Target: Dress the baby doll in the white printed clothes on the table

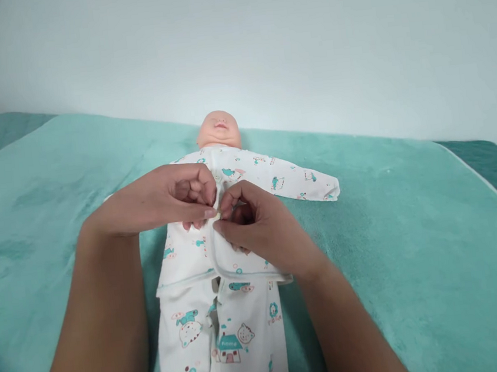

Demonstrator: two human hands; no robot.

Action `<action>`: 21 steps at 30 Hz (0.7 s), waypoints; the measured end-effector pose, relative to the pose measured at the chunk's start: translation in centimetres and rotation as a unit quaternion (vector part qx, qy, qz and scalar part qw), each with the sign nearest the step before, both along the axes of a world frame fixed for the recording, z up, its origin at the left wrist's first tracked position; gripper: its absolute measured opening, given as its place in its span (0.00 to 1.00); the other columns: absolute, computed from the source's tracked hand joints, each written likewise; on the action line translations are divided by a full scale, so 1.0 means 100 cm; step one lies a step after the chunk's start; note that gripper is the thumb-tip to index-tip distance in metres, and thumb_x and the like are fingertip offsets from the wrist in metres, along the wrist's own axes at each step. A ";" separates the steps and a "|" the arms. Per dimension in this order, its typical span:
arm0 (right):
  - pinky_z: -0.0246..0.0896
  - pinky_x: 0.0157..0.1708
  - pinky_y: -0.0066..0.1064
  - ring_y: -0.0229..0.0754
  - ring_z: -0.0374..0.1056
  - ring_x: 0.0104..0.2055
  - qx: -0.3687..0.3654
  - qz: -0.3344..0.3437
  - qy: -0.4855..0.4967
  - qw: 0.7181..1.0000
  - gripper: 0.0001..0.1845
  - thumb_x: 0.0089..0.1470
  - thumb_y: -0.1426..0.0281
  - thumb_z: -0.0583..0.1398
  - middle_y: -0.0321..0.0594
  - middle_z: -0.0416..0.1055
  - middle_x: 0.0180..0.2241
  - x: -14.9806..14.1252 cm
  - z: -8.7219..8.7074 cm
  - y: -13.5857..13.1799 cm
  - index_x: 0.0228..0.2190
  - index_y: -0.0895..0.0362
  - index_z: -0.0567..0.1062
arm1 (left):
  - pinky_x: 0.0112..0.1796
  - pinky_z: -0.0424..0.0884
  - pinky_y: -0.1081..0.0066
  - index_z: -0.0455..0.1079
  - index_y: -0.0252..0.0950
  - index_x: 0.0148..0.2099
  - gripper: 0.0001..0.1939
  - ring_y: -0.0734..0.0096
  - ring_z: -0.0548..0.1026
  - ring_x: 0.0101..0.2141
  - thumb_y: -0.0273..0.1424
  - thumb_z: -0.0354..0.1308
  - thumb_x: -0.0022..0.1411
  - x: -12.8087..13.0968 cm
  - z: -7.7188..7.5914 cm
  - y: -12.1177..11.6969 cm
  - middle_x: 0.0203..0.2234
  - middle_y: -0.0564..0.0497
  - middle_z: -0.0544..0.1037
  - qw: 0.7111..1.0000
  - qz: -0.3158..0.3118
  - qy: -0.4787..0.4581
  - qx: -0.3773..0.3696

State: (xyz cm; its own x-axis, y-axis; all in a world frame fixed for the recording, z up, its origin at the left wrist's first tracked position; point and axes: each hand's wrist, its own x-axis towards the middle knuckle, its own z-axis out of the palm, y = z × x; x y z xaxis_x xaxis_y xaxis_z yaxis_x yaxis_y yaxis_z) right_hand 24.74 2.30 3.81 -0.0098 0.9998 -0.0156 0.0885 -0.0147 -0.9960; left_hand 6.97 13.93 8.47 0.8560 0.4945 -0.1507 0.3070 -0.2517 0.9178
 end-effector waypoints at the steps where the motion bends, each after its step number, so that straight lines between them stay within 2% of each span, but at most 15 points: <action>1: 0.57 0.19 0.22 0.29 0.61 0.20 0.000 -0.001 0.001 1.000 0.09 0.55 0.69 0.66 0.27 0.65 0.23 0.000 0.000 0.000 0.35 0.53 0.69 | 0.25 0.70 0.77 0.69 0.38 0.37 0.07 0.76 0.76 0.25 0.30 0.64 0.57 -0.001 -0.001 0.001 0.23 0.55 0.74 1.000 -0.005 -0.009 -0.002; 14: 0.58 0.18 0.21 0.29 0.62 0.20 0.003 0.006 0.033 0.999 0.11 0.54 0.68 0.68 0.27 0.65 0.22 0.003 -0.002 0.002 0.34 0.53 0.70 | 0.24 0.71 0.79 0.69 0.36 0.37 0.08 0.79 0.73 0.23 0.28 0.66 0.57 -0.004 -0.010 0.008 0.23 0.56 0.74 0.994 -0.028 -0.092 -0.043; 21: 0.57 0.18 0.21 0.30 0.63 0.21 -0.001 0.012 0.043 0.999 0.11 0.53 0.67 0.69 0.27 0.66 0.22 0.004 -0.001 0.001 0.35 0.52 0.72 | 0.24 0.71 0.78 0.71 0.37 0.36 0.08 0.78 0.74 0.23 0.28 0.67 0.56 -0.004 -0.009 0.009 0.21 0.56 0.74 0.996 -0.035 -0.078 -0.038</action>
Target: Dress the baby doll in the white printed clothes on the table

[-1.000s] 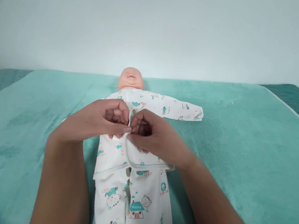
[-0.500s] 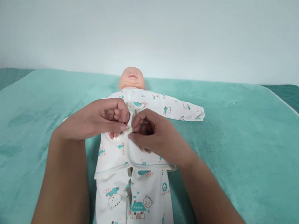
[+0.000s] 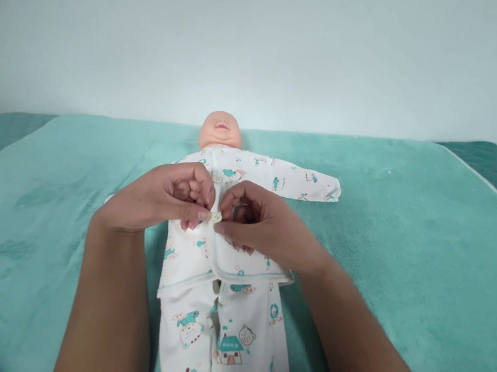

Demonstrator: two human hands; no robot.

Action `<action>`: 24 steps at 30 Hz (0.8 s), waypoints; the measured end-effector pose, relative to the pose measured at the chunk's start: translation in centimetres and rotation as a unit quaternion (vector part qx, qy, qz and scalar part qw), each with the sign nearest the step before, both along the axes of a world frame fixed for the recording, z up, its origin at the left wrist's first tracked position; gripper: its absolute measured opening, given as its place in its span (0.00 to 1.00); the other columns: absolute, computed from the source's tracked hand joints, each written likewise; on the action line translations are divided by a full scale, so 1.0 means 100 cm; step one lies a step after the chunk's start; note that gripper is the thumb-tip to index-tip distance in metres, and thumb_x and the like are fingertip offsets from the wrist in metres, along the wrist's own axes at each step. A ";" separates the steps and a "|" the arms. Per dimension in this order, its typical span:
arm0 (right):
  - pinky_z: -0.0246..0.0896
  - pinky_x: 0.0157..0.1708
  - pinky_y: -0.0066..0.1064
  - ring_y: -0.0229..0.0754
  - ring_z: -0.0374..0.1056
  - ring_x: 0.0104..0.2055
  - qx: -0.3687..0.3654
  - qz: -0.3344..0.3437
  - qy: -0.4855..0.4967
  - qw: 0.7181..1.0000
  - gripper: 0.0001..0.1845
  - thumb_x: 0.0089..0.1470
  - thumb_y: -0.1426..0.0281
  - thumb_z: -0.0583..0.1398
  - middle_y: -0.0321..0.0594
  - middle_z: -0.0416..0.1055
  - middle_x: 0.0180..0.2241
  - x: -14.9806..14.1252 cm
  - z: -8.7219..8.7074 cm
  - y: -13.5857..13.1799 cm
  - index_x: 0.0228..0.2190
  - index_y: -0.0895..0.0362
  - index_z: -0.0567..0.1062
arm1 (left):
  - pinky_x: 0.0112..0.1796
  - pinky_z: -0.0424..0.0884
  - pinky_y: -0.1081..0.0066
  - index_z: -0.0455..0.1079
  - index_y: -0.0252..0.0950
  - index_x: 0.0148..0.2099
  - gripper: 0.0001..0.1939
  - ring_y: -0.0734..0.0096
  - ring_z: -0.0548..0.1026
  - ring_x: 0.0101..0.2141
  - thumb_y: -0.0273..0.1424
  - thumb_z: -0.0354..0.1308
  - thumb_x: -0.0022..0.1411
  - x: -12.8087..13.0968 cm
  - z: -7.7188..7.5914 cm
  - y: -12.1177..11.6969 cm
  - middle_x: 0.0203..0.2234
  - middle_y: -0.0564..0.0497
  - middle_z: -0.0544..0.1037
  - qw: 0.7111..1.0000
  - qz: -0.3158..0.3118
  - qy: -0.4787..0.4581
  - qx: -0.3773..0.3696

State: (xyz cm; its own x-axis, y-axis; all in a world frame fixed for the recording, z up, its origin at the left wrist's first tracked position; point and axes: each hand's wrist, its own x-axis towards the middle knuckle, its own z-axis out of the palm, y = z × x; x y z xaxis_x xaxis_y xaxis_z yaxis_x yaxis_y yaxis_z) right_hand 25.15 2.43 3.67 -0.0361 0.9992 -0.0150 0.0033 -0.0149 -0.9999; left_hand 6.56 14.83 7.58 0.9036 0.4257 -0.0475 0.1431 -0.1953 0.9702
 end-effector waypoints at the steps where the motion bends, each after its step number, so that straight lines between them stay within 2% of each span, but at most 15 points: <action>1: 0.57 0.18 0.21 0.30 0.63 0.21 -0.001 0.000 0.002 1.000 0.11 0.54 0.67 0.69 0.28 0.66 0.22 0.000 0.000 0.000 0.35 0.53 0.72 | 0.24 0.71 0.78 0.71 0.37 0.36 0.08 0.78 0.74 0.23 0.28 0.67 0.55 0.000 0.001 0.000 0.21 0.56 0.74 1.000 0.001 0.005 0.003; 5: 0.56 0.17 0.21 0.30 0.64 0.21 -0.004 -0.005 0.013 1.000 0.09 0.56 0.65 0.67 0.28 0.67 0.22 -0.001 0.002 0.000 0.36 0.53 0.73 | 0.24 0.71 0.78 0.72 0.38 0.35 0.08 0.77 0.75 0.23 0.29 0.68 0.54 0.000 0.002 -0.001 0.21 0.57 0.75 1.000 0.001 0.021 0.008; 12: 0.55 0.17 0.20 0.29 0.63 0.20 -0.004 -0.007 0.027 1.000 0.08 0.58 0.65 0.65 0.28 0.67 0.21 -0.002 0.001 0.001 0.36 0.54 0.72 | 0.27 0.73 0.76 0.73 0.40 0.38 0.10 0.74 0.79 0.27 0.30 0.69 0.53 -0.002 0.001 0.000 0.27 0.54 0.82 0.998 -0.041 0.034 -0.018; 17: 0.54 0.17 0.21 0.30 0.62 0.19 0.003 -0.007 0.035 0.999 0.07 0.59 0.65 0.64 0.28 0.68 0.19 -0.002 0.000 0.001 0.37 0.54 0.72 | 0.24 0.71 0.77 0.72 0.39 0.40 0.07 0.77 0.75 0.23 0.32 0.65 0.60 -0.001 0.002 -0.001 0.25 0.53 0.79 1.000 -0.014 0.013 -0.004; 24: 0.54 0.17 0.21 0.30 0.61 0.18 0.004 -0.021 0.032 0.999 0.05 0.61 0.66 0.63 0.30 0.70 0.18 -0.003 -0.001 0.001 0.35 0.54 0.72 | 0.24 0.71 0.78 0.73 0.38 0.42 0.08 0.76 0.76 0.26 0.28 0.64 0.59 0.002 0.007 -0.005 0.24 0.54 0.77 0.999 0.011 0.049 0.011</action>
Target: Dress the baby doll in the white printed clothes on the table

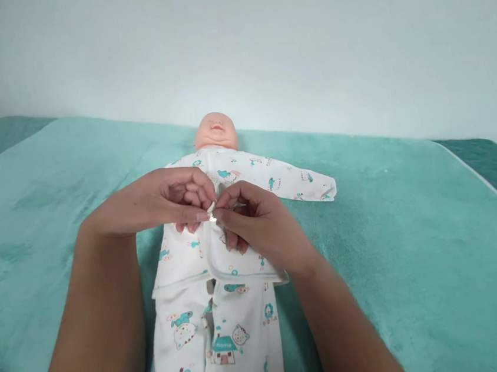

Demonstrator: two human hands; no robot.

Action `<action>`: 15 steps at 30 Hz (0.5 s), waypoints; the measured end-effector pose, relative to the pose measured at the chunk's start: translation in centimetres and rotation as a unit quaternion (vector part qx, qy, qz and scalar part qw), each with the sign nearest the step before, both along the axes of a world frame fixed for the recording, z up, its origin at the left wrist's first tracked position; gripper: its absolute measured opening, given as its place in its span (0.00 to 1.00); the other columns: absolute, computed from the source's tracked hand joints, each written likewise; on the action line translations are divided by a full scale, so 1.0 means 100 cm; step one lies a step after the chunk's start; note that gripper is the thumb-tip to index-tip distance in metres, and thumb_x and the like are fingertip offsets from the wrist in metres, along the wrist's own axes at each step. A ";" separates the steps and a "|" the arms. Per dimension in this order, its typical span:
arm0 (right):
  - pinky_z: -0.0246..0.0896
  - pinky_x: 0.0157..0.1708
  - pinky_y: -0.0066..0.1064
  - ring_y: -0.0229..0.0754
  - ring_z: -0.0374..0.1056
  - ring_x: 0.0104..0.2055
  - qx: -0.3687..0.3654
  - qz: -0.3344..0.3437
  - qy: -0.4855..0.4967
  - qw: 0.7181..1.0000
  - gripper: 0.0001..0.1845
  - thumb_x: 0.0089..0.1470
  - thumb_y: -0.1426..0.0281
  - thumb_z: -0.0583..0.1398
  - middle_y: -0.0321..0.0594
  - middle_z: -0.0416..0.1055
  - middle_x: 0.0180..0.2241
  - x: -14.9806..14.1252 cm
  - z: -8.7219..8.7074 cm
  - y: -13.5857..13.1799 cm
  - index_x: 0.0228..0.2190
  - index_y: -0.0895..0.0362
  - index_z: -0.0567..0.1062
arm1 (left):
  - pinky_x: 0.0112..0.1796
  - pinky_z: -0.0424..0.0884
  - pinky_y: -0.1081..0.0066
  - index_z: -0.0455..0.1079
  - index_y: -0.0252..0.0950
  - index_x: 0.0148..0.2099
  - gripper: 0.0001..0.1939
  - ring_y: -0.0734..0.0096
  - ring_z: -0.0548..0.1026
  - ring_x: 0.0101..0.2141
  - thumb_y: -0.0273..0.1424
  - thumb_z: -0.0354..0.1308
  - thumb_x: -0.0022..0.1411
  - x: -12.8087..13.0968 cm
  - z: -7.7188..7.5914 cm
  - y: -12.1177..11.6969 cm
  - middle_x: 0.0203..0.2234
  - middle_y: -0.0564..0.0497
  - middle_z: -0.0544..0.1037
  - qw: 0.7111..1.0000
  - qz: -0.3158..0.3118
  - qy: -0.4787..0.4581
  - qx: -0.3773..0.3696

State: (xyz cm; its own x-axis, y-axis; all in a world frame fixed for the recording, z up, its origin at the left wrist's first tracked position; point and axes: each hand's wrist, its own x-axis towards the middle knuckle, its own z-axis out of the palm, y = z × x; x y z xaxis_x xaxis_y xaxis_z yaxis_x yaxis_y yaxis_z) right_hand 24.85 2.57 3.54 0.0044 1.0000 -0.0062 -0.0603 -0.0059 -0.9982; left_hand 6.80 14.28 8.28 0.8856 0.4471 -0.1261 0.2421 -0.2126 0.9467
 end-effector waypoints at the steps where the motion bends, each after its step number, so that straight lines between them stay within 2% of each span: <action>1: 0.54 0.17 0.21 0.30 0.61 0.18 0.000 0.000 0.000 1.000 0.05 0.61 0.66 0.63 0.29 0.70 0.18 0.000 0.000 0.000 0.35 0.54 0.72 | 0.25 0.71 0.78 0.73 0.37 0.42 0.08 0.76 0.76 0.26 0.27 0.63 0.59 0.000 0.000 0.000 0.24 0.54 0.77 1.000 -0.003 0.000 0.001; 8: 0.53 0.17 0.21 0.30 0.61 0.18 -0.003 0.000 -0.004 1.000 0.05 0.60 0.67 0.63 0.30 0.70 0.18 -0.001 0.002 0.000 0.36 0.54 0.73 | 0.26 0.72 0.78 0.72 0.38 0.44 0.11 0.76 0.76 0.27 0.22 0.59 0.59 -0.004 0.000 0.003 0.24 0.54 0.77 1.000 -0.028 0.000 0.008; 15: 0.54 0.16 0.23 0.31 0.62 0.18 -0.006 -0.005 -0.004 1.000 0.07 0.58 0.65 0.65 0.30 0.69 0.19 -0.003 0.002 -0.002 0.34 0.54 0.73 | 0.25 0.72 0.77 0.74 0.39 0.42 0.10 0.76 0.76 0.25 0.26 0.63 0.57 -0.006 0.000 0.001 0.26 0.54 0.79 1.000 -0.024 0.002 0.003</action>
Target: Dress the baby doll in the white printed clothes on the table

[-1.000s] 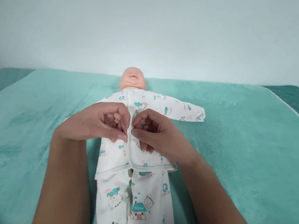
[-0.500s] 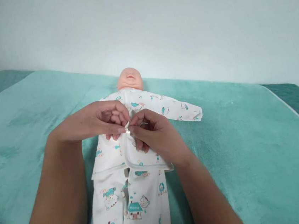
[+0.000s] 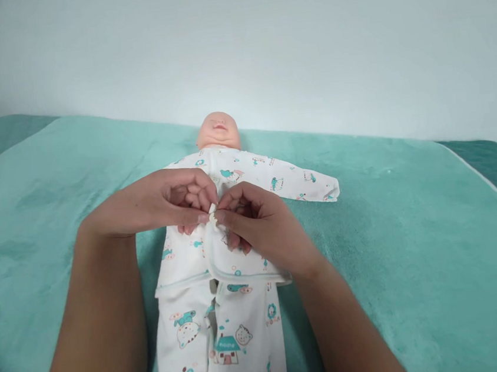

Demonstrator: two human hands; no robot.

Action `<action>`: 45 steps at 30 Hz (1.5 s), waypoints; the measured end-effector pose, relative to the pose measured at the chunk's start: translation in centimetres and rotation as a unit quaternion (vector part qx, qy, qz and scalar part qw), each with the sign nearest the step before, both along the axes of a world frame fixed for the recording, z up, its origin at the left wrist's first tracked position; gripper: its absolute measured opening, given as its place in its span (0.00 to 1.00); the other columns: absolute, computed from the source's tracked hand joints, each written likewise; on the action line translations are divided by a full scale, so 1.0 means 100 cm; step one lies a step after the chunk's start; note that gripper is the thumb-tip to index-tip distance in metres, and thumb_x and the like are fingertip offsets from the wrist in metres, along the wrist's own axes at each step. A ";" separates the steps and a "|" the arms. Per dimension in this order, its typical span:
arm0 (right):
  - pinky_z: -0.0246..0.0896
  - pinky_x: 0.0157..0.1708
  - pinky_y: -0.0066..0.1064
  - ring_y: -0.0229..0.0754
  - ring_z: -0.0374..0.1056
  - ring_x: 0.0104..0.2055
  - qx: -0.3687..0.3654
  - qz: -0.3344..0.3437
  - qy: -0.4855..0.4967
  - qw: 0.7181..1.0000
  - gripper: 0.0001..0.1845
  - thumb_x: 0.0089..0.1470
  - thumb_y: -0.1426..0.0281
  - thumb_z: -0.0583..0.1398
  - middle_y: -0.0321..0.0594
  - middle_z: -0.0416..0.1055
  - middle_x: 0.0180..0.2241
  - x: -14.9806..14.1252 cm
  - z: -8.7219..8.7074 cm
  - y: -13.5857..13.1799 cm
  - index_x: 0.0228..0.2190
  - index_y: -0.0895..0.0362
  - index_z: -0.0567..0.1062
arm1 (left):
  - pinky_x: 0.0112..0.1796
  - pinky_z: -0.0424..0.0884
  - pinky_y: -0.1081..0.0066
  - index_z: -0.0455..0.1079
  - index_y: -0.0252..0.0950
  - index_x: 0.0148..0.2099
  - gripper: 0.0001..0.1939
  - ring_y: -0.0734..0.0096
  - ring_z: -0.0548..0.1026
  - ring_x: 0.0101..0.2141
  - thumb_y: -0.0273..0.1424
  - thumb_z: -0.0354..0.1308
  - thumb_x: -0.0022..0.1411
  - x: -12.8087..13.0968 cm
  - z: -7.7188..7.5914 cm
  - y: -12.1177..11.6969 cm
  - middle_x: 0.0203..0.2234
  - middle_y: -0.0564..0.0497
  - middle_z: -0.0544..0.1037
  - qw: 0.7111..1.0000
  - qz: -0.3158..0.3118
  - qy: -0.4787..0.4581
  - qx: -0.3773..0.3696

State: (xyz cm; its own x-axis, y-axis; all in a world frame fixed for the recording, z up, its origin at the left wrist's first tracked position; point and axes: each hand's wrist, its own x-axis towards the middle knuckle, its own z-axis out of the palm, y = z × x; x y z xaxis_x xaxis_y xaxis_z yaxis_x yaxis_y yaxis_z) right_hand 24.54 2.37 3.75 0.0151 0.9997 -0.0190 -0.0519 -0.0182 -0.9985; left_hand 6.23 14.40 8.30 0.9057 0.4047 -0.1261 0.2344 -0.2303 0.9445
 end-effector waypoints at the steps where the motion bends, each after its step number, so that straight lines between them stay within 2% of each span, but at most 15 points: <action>1: 0.54 0.16 0.23 0.32 0.62 0.18 0.010 -0.008 0.003 1.000 0.07 0.59 0.65 0.65 0.30 0.69 0.19 0.000 -0.001 0.000 0.34 0.54 0.73 | 0.24 0.72 0.76 0.75 0.39 0.42 0.09 0.75 0.76 0.25 0.28 0.64 0.57 -0.001 -0.001 0.000 0.26 0.53 0.79 1.000 -0.003 -0.008 -0.001; 2: 0.55 0.16 0.24 0.32 0.61 0.18 0.027 -0.026 0.007 0.999 0.07 0.59 0.64 0.65 0.30 0.69 0.20 0.000 -0.002 0.000 0.34 0.53 0.73 | 0.24 0.72 0.75 0.75 0.38 0.41 0.08 0.75 0.75 0.24 0.29 0.65 0.57 -0.002 -0.003 0.001 0.26 0.52 0.80 1.000 0.007 -0.027 0.004; 4: 0.63 0.21 0.27 0.34 0.66 0.23 0.082 -0.096 0.006 0.992 0.05 0.60 0.65 0.64 0.32 0.72 0.24 0.001 -0.005 0.002 0.34 0.52 0.73 | 0.25 0.73 0.72 0.75 0.37 0.40 0.07 0.74 0.75 0.24 0.33 0.65 0.59 -0.004 -0.007 0.003 0.27 0.50 0.80 0.991 0.082 -0.096 0.034; 6: 0.72 0.37 0.32 0.38 0.73 0.35 0.145 -0.179 -0.023 0.973 0.02 0.60 0.67 0.63 0.35 0.76 0.34 0.002 -0.009 0.005 0.35 0.51 0.75 | 0.30 0.76 0.69 0.75 0.38 0.40 0.08 0.70 0.78 0.29 0.36 0.63 0.61 -0.003 -0.012 0.007 0.31 0.48 0.82 0.961 0.197 -0.177 0.075; 7: 0.71 0.47 0.36 0.40 0.74 0.44 0.168 -0.205 -0.047 0.963 0.02 0.60 0.68 0.63 0.37 0.77 0.40 0.003 -0.012 0.007 0.37 0.50 0.76 | 0.34 0.77 0.68 0.75 0.38 0.41 0.08 0.68 0.80 0.33 0.37 0.62 0.62 -0.001 -0.014 0.008 0.34 0.48 0.82 0.943 0.245 -0.204 0.092; 9: 0.62 0.62 0.41 0.43 0.69 0.58 0.185 -0.211 -0.108 0.954 0.08 0.61 0.68 0.62 0.37 0.75 0.52 0.005 -0.018 0.012 0.43 0.48 0.77 | 0.42 0.78 0.65 0.76 0.40 0.42 0.09 0.65 0.80 0.43 0.38 0.60 0.64 0.004 -0.019 0.011 0.41 0.47 0.82 0.921 0.297 -0.224 0.118; 12: 0.49 0.70 0.45 0.44 0.58 0.68 0.176 -0.154 -0.179 0.956 0.16 0.62 0.65 0.61 0.35 0.66 0.64 0.005 -0.025 0.016 0.52 0.46 0.76 | 0.51 0.75 0.64 0.77 0.41 0.45 0.11 0.63 0.77 0.51 0.39 0.57 0.66 0.015 -0.023 0.012 0.48 0.49 0.81 0.916 0.307 -0.209 0.154; 15: 0.44 0.72 0.47 0.45 0.49 0.73 0.166 -0.114 -0.203 0.958 0.21 0.63 0.62 0.60 0.32 0.58 0.69 0.005 -0.028 0.017 0.57 0.43 0.73 | 0.57 0.70 0.64 0.78 0.42 0.47 0.13 0.64 0.75 0.55 0.39 0.56 0.68 0.025 -0.025 0.009 0.52 0.50 0.80 0.925 0.278 -0.165 0.198; 20: 0.38 0.74 0.48 0.45 0.42 0.75 0.129 -0.101 -0.208 0.964 0.26 0.64 0.56 0.59 0.29 0.52 0.71 0.007 -0.027 0.017 0.62 0.41 0.68 | 0.61 0.65 0.64 0.79 0.42 0.48 0.13 0.63 0.71 0.60 0.37 0.54 0.68 0.032 -0.031 0.008 0.57 0.50 0.77 0.924 0.249 -0.116 0.265; 24: 0.37 0.74 0.46 0.44 0.43 0.75 0.096 -0.115 -0.193 0.970 0.29 0.64 0.55 0.58 0.29 0.50 0.72 0.008 -0.029 0.019 0.65 0.41 0.65 | 0.62 0.65 0.63 0.78 0.43 0.52 0.16 0.63 0.72 0.59 0.38 0.52 0.69 0.032 -0.034 0.010 0.57 0.50 0.77 0.919 0.257 -0.099 0.282; 28: 0.36 0.74 0.50 0.47 0.44 0.74 0.071 -0.141 -0.194 0.968 0.30 0.64 0.51 0.57 0.31 0.51 0.72 0.012 -0.033 0.024 0.65 0.42 0.65 | 0.61 0.66 0.61 0.78 0.44 0.52 0.17 0.61 0.72 0.58 0.38 0.52 0.69 0.032 -0.035 0.011 0.57 0.51 0.77 0.915 0.271 -0.085 0.285; 33: 0.28 0.73 0.53 0.47 0.42 0.75 0.064 -0.152 -0.235 0.958 0.29 0.65 0.50 0.54 0.33 0.51 0.72 0.021 -0.036 0.034 0.64 0.43 0.66 | 0.60 0.67 0.61 0.77 0.44 0.53 0.17 0.61 0.73 0.57 0.38 0.51 0.69 0.033 -0.036 0.011 0.57 0.51 0.77 0.916 0.275 -0.079 0.282; 37: 0.26 0.73 0.53 0.47 0.45 0.74 0.084 -0.162 -0.265 0.947 0.28 0.66 0.52 0.53 0.35 0.55 0.70 0.026 -0.039 0.043 0.63 0.44 0.67 | 0.60 0.67 0.61 0.77 0.44 0.52 0.16 0.61 0.73 0.56 0.37 0.51 0.69 0.034 -0.034 0.010 0.57 0.51 0.77 0.914 0.275 -0.079 0.287; 39: 0.28 0.73 0.53 0.48 0.48 0.73 0.106 -0.167 -0.270 0.942 0.27 0.66 0.52 0.53 0.35 0.58 0.69 0.028 -0.042 0.047 0.62 0.44 0.68 | 0.60 0.67 0.61 0.77 0.44 0.52 0.16 0.61 0.73 0.57 0.37 0.51 0.69 0.034 -0.034 0.009 0.56 0.52 0.77 0.914 0.276 -0.074 0.288; 45: 0.55 0.64 0.46 0.47 0.62 0.63 0.156 -0.247 -0.249 0.923 0.24 0.61 0.56 0.58 0.42 0.67 0.62 0.040 -0.051 0.069 0.57 0.49 0.71 | 0.59 0.67 0.63 0.77 0.44 0.52 0.17 0.62 0.73 0.56 0.37 0.51 0.69 0.034 -0.035 0.010 0.56 0.51 0.77 0.913 0.279 -0.073 0.287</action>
State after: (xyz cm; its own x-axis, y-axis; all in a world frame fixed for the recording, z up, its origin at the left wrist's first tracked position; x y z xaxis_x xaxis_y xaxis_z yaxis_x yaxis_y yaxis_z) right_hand 28.54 9.31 -1.39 0.3992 0.8243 0.4014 0.4909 0.1776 -0.8529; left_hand 9.62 15.36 4.85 0.5279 0.7700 0.3583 0.3481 -0.5810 0.7357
